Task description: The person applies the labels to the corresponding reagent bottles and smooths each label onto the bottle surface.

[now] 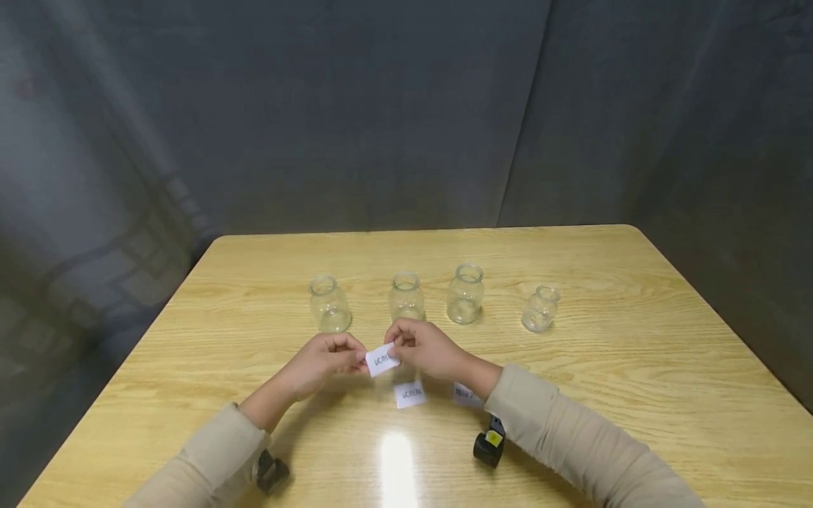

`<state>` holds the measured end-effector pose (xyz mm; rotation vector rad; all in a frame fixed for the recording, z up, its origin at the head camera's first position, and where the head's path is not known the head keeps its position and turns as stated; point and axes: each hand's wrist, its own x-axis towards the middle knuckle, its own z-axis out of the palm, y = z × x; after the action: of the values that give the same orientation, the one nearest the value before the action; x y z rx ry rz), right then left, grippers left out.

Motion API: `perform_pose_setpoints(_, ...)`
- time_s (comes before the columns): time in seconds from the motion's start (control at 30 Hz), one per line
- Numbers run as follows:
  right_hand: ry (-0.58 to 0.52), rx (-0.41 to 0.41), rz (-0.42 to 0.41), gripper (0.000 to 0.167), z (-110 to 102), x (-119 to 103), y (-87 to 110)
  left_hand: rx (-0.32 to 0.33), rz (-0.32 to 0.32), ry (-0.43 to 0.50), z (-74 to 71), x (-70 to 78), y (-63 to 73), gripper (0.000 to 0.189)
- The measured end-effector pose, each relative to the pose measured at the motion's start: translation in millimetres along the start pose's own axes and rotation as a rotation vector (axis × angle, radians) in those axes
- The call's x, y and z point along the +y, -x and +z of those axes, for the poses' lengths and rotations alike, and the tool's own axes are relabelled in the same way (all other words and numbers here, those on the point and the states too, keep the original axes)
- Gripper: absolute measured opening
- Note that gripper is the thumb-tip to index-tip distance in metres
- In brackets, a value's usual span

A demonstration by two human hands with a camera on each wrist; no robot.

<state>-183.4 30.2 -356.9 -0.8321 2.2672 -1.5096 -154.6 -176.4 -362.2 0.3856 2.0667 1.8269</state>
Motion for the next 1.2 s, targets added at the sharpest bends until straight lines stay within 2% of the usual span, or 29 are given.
perform_pose_setpoints(0.13,0.034,0.078,-0.002,0.009,-3,0,1.6,0.022,0.016,0.004,1.8,1.6,-3.2,0.021)
perform_pose_setpoints(0.27,0.043,0.159,0.019,0.013,-4,1,3.5,0.079,0.007,0.008,4.8,2.9,-6.3,0.019)
perform_pose_setpoints(0.37,0.032,0.185,0.022,0.013,-4,0,4.2,0.114,0.004,0.012,7.2,4.7,-9.0,0.019)
perform_pose_setpoints(0.47,0.027,0.155,0.009,0.012,-4,-3,5.2,0.110,0.018,0.011,9.6,7.3,-11.0,0.020)
perform_pose_setpoints(0.67,-0.004,0.068,-0.010,0.010,-1,-7,4.9,0.058,0.035,0.017,14.8,11.4,-12.3,0.021)
perform_pose_setpoints(0.93,-0.020,0.041,-0.009,0.007,0,-8,2.9,0.042,0.018,0.032,17.9,16.5,-11.1,0.021)
perform_pose_setpoints(1.2,-0.031,0.007,-0.008,0.010,1,-4,2.6,0.044,-0.003,0.018,18.1,15.4,-10.6,0.020)
